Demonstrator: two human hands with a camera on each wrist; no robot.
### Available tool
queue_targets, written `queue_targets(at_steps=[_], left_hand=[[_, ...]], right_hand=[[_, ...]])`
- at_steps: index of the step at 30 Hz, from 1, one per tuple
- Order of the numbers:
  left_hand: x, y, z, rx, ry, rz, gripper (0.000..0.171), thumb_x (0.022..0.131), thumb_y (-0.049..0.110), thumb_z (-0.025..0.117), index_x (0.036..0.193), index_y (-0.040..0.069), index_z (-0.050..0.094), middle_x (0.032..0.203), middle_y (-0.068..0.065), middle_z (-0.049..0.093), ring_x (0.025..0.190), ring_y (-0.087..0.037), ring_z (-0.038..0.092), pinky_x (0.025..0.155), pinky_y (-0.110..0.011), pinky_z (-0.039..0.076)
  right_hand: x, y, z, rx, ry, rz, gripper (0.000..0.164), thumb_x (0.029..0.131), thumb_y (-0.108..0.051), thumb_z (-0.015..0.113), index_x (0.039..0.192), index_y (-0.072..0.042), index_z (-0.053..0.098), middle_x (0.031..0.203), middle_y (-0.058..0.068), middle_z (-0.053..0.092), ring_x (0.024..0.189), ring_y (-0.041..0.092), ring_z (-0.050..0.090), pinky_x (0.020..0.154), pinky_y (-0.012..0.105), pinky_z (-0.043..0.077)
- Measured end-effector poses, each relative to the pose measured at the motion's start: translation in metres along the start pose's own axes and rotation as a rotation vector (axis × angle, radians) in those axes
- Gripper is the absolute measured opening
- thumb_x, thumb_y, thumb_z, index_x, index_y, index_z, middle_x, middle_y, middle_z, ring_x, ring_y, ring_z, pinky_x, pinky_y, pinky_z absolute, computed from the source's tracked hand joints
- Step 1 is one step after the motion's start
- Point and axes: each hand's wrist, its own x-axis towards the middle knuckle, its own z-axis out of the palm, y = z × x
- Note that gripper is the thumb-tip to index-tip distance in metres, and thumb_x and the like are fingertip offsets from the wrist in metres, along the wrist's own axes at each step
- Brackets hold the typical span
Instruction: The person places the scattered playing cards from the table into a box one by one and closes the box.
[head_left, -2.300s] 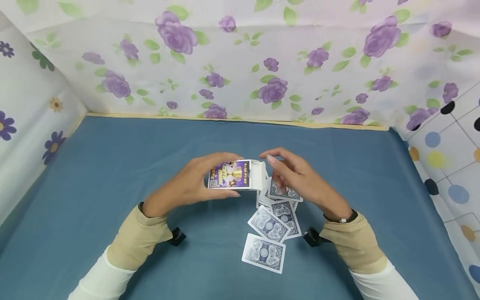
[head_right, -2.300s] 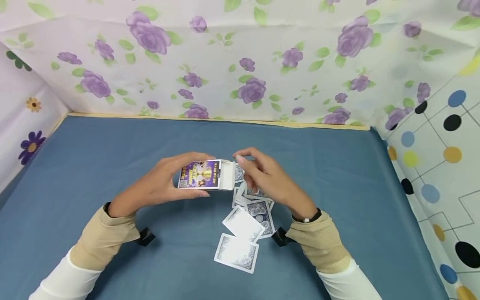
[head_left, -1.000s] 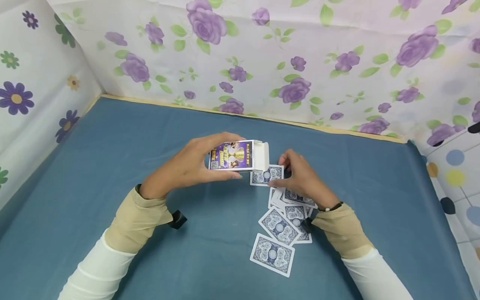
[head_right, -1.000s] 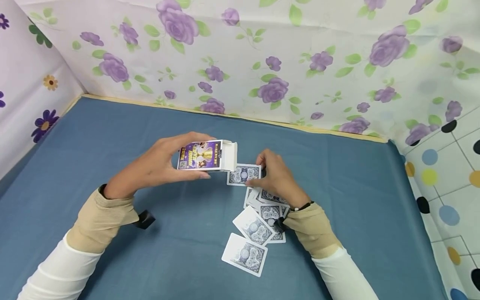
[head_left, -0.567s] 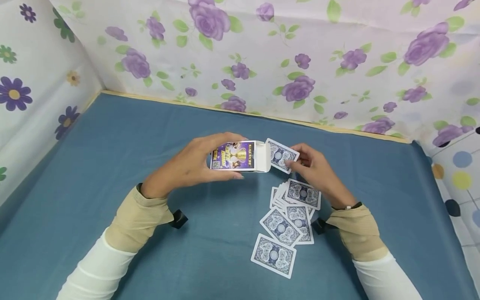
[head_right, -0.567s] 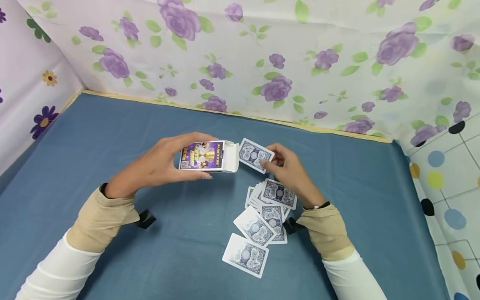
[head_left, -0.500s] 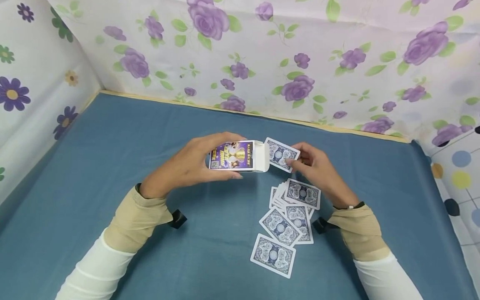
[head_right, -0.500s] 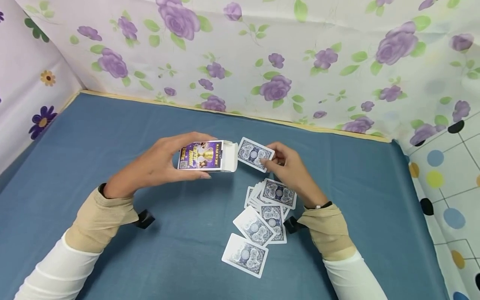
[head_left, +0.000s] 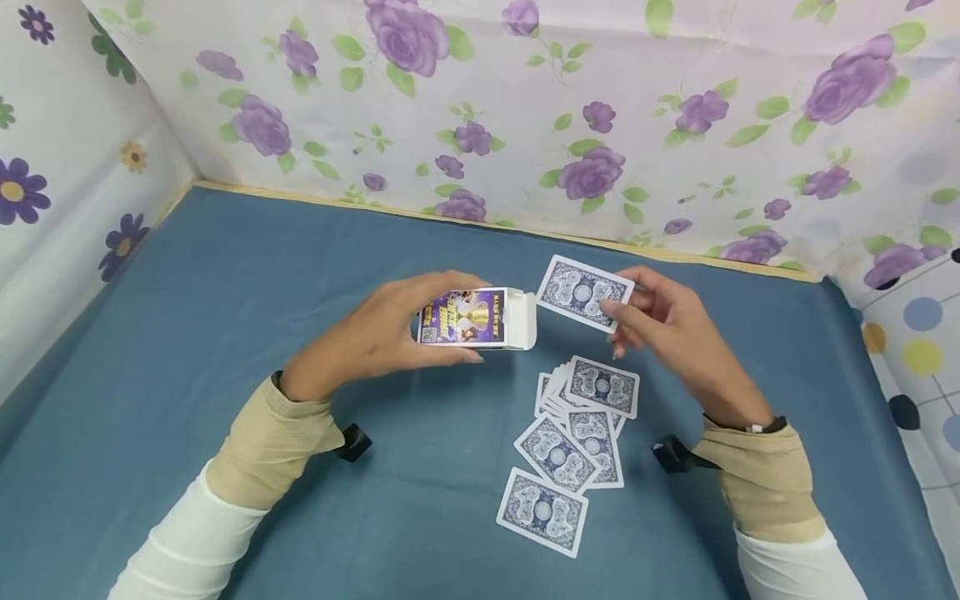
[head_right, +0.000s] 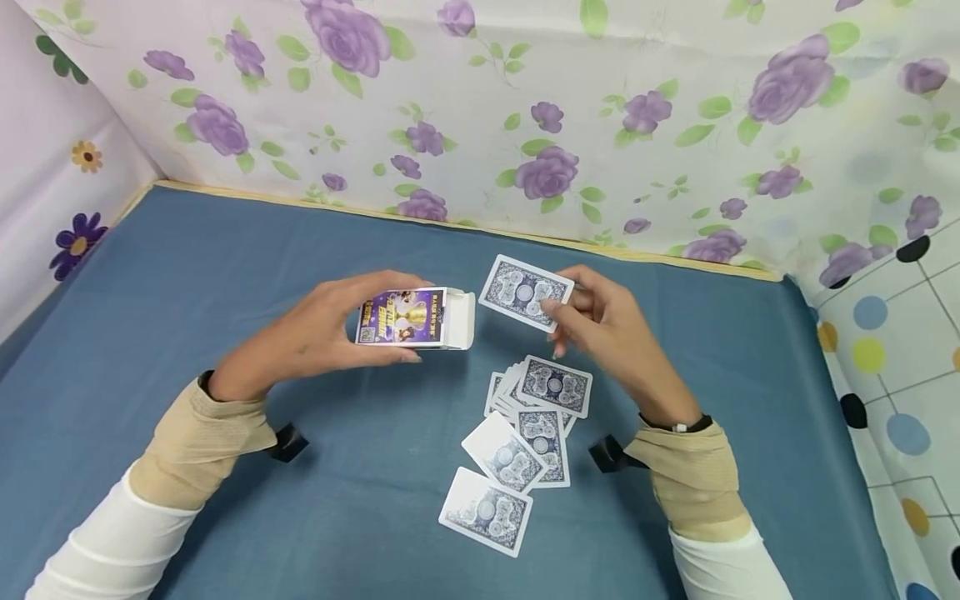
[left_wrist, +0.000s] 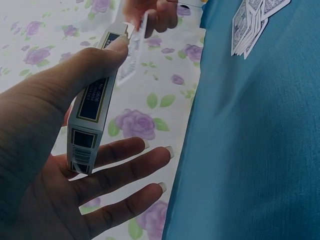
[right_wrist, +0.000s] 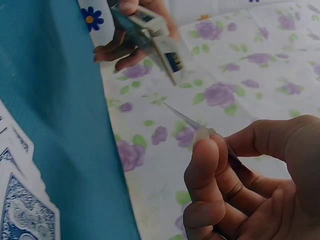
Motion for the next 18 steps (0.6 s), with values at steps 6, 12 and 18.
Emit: queue_targets(at_steps=[6, 12, 18], left_hand=[[0.001, -0.001, 0.001, 0.006, 0.006, 0.022, 0.069, 0.078, 0.055, 0.075, 0.139, 0.035, 0.051, 0.117, 0.011, 0.058, 0.090, -0.010, 0.056, 0.073, -0.032, 0.049], [0.000, -0.001, 0.002, 0.011, -0.001, 0.015, 0.070, 0.078, 0.055, 0.075, 0.140, 0.034, 0.051, 0.118, 0.010, 0.058, 0.090, -0.010, 0.055, 0.072, -0.032, 0.049], [0.000, -0.001, 0.003, 0.015, -0.008, 0.020, 0.070, 0.078, 0.055, 0.075, 0.140, 0.034, 0.051, 0.119, 0.011, 0.058, 0.090, -0.010, 0.055, 0.073, -0.032, 0.048]], right_hand=[[-0.010, -0.013, 0.002, -0.032, -0.013, -0.001, 0.034, 0.096, -0.021, 0.063, 0.124, -0.005, 0.053, 0.066, 0.019, 0.056, 0.058, 0.032, 0.061, 0.060, 0.040, 0.055], [-0.012, -0.021, 0.006, -0.007, -0.059, -0.041, 0.032, 0.097, -0.017, 0.061, 0.126, -0.004, 0.051, 0.066, 0.019, 0.055, 0.057, 0.032, 0.060, 0.058, 0.040, 0.053], [-0.015, -0.026, 0.008, 0.049, -0.019, -0.078, 0.032, 0.097, -0.013, 0.061, 0.125, -0.001, 0.052, 0.065, 0.016, 0.053, 0.059, 0.029, 0.061, 0.059, 0.037, 0.055]])
